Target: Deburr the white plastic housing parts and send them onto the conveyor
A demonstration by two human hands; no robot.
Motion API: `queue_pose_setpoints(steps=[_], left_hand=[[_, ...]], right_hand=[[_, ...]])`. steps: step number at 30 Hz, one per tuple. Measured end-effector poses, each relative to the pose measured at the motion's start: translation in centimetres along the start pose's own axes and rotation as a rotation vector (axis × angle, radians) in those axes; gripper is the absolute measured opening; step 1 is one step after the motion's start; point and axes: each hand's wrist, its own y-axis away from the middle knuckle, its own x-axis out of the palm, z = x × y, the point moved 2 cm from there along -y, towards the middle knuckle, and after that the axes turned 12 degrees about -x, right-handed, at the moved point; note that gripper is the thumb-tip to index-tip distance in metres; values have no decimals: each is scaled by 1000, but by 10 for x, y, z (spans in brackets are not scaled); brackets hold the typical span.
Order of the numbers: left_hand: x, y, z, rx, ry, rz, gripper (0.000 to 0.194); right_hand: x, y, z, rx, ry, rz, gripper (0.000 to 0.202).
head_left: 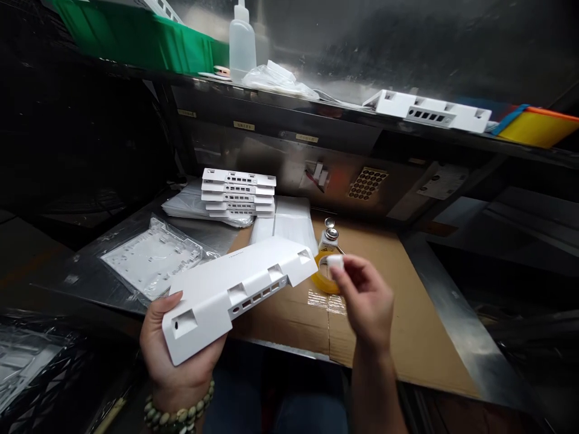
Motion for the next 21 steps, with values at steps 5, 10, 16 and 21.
queue_pose_setpoints(steps=[5, 10, 16, 21], left_hand=[[0, 21, 19, 127, -70, 4, 23], [-4, 35, 29, 144, -104, -53, 33], [-13, 32, 30, 247, -178, 151, 56], [-21, 29, 31, 167, -139, 140, 60]], right_hand=[[35, 49, 54, -151, -121, 48, 18], [39, 49, 59, -208, -55, -9, 16], [47, 65, 73, -275, -70, 45, 23], [44, 63, 67, -252, -16, -4, 22]])
